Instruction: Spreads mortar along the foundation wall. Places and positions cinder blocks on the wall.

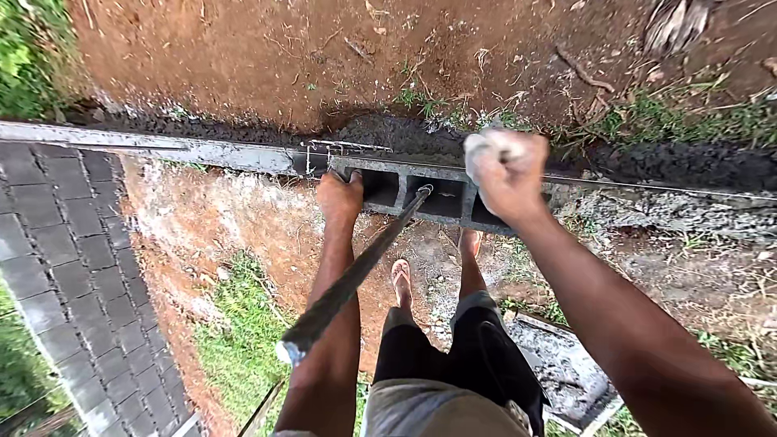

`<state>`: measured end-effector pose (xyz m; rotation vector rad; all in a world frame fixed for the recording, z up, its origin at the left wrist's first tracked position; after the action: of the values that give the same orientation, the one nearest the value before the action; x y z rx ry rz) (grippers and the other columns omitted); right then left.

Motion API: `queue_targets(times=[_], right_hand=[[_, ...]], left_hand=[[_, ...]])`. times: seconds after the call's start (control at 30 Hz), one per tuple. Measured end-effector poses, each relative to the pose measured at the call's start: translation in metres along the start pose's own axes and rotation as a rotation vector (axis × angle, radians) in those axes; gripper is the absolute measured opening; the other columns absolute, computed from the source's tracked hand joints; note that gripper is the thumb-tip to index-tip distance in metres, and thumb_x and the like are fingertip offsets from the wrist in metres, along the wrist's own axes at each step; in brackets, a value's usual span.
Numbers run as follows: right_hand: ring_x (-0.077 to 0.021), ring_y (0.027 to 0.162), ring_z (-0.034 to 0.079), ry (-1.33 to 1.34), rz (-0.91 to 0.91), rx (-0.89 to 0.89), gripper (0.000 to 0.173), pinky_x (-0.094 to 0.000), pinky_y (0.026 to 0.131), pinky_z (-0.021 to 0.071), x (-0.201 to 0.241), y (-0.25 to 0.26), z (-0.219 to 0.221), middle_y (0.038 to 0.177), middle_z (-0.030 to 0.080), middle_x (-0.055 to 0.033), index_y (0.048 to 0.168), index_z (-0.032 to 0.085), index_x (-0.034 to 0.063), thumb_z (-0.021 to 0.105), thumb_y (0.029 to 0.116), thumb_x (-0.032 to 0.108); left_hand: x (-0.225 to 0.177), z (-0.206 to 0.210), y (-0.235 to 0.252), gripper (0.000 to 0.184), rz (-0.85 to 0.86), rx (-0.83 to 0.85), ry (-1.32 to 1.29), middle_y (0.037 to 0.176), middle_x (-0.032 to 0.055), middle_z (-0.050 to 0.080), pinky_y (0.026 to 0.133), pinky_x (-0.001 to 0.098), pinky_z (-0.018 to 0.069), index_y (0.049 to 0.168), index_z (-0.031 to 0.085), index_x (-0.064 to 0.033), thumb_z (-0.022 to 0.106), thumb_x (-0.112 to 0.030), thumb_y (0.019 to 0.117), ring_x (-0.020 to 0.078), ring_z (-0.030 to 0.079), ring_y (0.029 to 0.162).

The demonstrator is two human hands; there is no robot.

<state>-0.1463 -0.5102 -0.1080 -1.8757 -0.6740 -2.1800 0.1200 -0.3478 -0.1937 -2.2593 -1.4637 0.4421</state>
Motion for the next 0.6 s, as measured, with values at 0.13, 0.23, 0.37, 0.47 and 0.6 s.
queue_targets(times=[0.13,0.23,0.37,0.47,0.6], right_hand=[[-0.0005,0.048,0.042,-0.06,0.022,0.019,0.035,-0.0218,0.046,0.0342,0.001,0.002,0.006,0.055,0.044,0.0074,0.064,0.048,0.0142,0.054,0.0985,0.01],[0.0001,0.048,0.041,0.05,-0.001,-0.006,0.035,-0.0209,0.045,0.0331,0.021,0.008,0.007,0.055,0.044,0.0088,0.065,0.048,0.0154,0.053,0.0977,0.007],[-0.0004,0.05,0.049,0.085,-0.07,-0.029,0.026,-0.0209,0.046,0.0407,0.046,0.005,0.014,0.057,0.053,0.0036,0.067,0.057,0.0061,0.059,0.0935,0.004],[-0.0031,0.048,0.046,0.038,-0.048,-0.007,0.03,-0.0234,0.045,0.0368,0.028,0.0,0.02,0.055,0.05,0.0009,0.063,0.055,0.0049,0.06,0.0925,0.005],[-0.0078,0.051,0.05,-0.061,-0.021,0.007,0.028,-0.0287,0.048,0.0404,-0.008,-0.007,0.02,0.056,0.052,-0.0016,0.064,0.057,0.0045,0.06,0.092,0.006]], left_hand=[[-0.002,0.0,-0.004,0.045,0.026,0.002,-0.017,0.099,0.0297,0.068,0.085,0.0696,0.0494,0.1,0.066,0.0053,0.062,-0.04,0.0988,0.0485,0.067,0.1],[-0.001,-0.001,-0.002,0.045,0.034,-0.008,-0.004,0.099,0.0288,0.068,0.085,0.0696,0.0492,0.1,0.066,0.0039,0.061,-0.041,0.099,0.0478,0.067,0.1],[-0.004,0.003,-0.003,0.051,0.117,-0.033,0.018,0.104,0.0323,0.068,0.088,0.075,0.0466,0.105,0.068,0.0048,0.063,-0.045,0.0976,0.0526,0.065,0.104],[-0.008,0.002,-0.005,0.053,0.138,-0.06,0.053,0.105,0.0356,0.067,0.088,0.077,0.0445,0.104,0.066,0.0079,0.061,-0.045,0.098,0.0558,0.064,0.105],[-0.007,0.0,-0.004,0.051,0.106,-0.051,0.052,0.107,0.036,0.066,0.09,0.0753,0.0441,0.104,0.066,0.0088,0.061,-0.042,0.0992,0.055,0.063,0.108]])
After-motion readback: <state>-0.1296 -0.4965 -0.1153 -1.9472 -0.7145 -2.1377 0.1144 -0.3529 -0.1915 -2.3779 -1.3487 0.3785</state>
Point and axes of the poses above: each hand's wrist, its own y-axis towards the middle knuckle, its own z-axis out of the palm, x = y × z, the point moved 10 cm from there along y, towards the middle knuckle
